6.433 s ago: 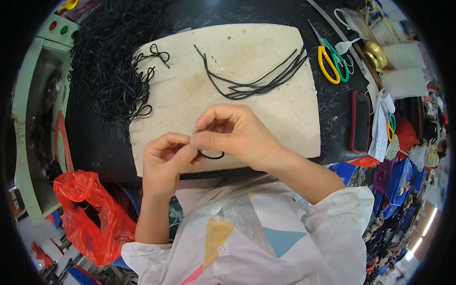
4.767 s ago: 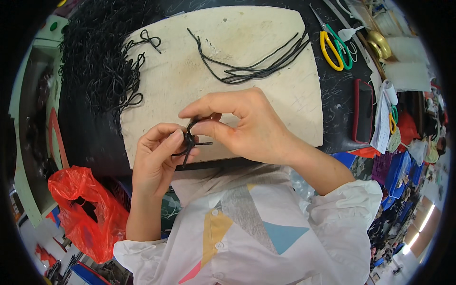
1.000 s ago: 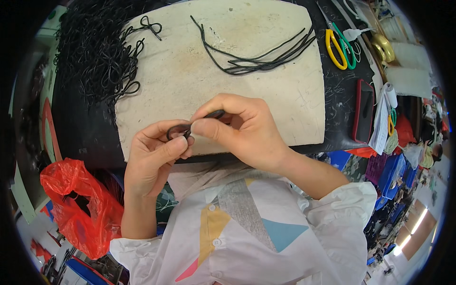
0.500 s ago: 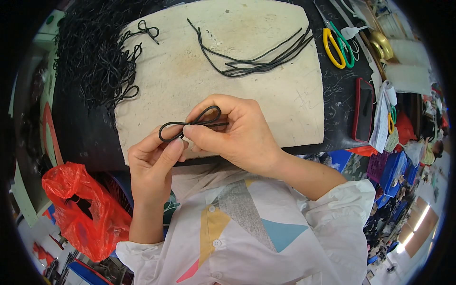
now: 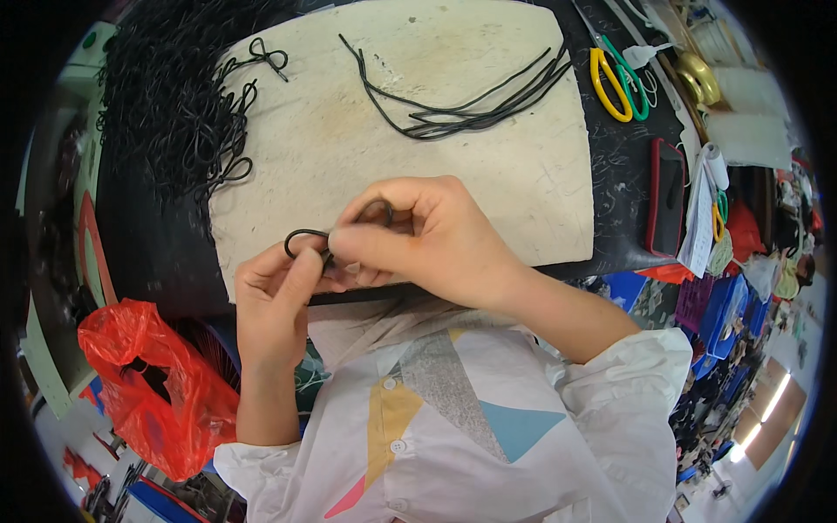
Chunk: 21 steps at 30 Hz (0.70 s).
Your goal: Looping and bundling black shoelaces for organization and storage.
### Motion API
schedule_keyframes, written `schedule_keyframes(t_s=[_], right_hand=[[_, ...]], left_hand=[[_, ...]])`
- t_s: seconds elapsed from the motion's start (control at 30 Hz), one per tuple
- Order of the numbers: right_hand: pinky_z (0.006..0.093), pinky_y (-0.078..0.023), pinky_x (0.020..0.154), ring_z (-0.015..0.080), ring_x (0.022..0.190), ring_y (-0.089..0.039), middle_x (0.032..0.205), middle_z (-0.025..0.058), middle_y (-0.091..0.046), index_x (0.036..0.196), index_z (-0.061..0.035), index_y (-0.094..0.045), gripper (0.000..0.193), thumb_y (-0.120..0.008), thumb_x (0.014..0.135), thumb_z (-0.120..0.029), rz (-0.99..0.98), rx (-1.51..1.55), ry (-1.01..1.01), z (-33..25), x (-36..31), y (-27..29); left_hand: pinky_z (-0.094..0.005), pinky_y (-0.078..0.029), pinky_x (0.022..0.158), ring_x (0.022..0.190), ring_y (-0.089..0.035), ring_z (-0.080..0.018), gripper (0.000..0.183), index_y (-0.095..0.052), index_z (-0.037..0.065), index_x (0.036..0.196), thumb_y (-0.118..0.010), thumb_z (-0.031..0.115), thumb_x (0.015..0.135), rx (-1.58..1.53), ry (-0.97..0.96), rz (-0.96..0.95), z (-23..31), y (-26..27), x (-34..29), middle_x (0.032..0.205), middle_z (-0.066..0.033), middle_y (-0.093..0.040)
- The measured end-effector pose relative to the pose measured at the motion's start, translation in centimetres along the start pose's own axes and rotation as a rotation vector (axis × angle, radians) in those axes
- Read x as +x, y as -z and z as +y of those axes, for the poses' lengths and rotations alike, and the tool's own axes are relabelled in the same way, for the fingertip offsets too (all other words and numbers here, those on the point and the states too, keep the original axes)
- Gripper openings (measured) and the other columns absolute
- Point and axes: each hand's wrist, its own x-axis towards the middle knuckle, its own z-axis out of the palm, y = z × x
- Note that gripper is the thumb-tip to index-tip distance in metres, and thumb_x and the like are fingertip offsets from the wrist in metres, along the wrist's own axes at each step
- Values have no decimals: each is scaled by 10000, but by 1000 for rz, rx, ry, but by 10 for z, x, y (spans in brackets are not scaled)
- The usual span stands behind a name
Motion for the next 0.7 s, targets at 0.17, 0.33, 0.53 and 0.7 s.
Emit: schedule_keyframes(t_s=[0.17,0.33,0.53,0.7], right_hand=[[196,-474,547,69,592,-560,712,32,-594,882,2,-609,188,-576,840,-178,-6,-93,29,2,4,13],[191,-467,545,68,593,-553,701,27,-590,899,-1,-616,192,-587,834,-179,5,40,-100,-1,4,11],[193,-466,556,65,592,-546,702,21,-590,901,0,-619,194,-606,820,-175,15,1,-48,-2,4,10],[187,-458,554,57,606,-542,702,13,-586,853,0,-620,169,-611,814,-164,-10,-147,-7,2,4,13]], left_hand=[[-263,-508,633,711,-626,-199,293,-579,-74,977,-474,188,893,-149,137,-9,4,6,2,828,-158,-625],[-265,-522,602,689,-632,-205,257,-552,-99,994,-506,121,869,-54,121,52,5,5,4,811,-165,-622],[-268,-539,616,722,-642,-212,216,-553,-106,978,-554,47,826,-48,119,116,6,2,3,797,-162,-626],[-267,-526,604,681,-634,-203,182,-574,-91,934,-566,50,818,-192,241,54,11,2,6,782,-160,-626]])
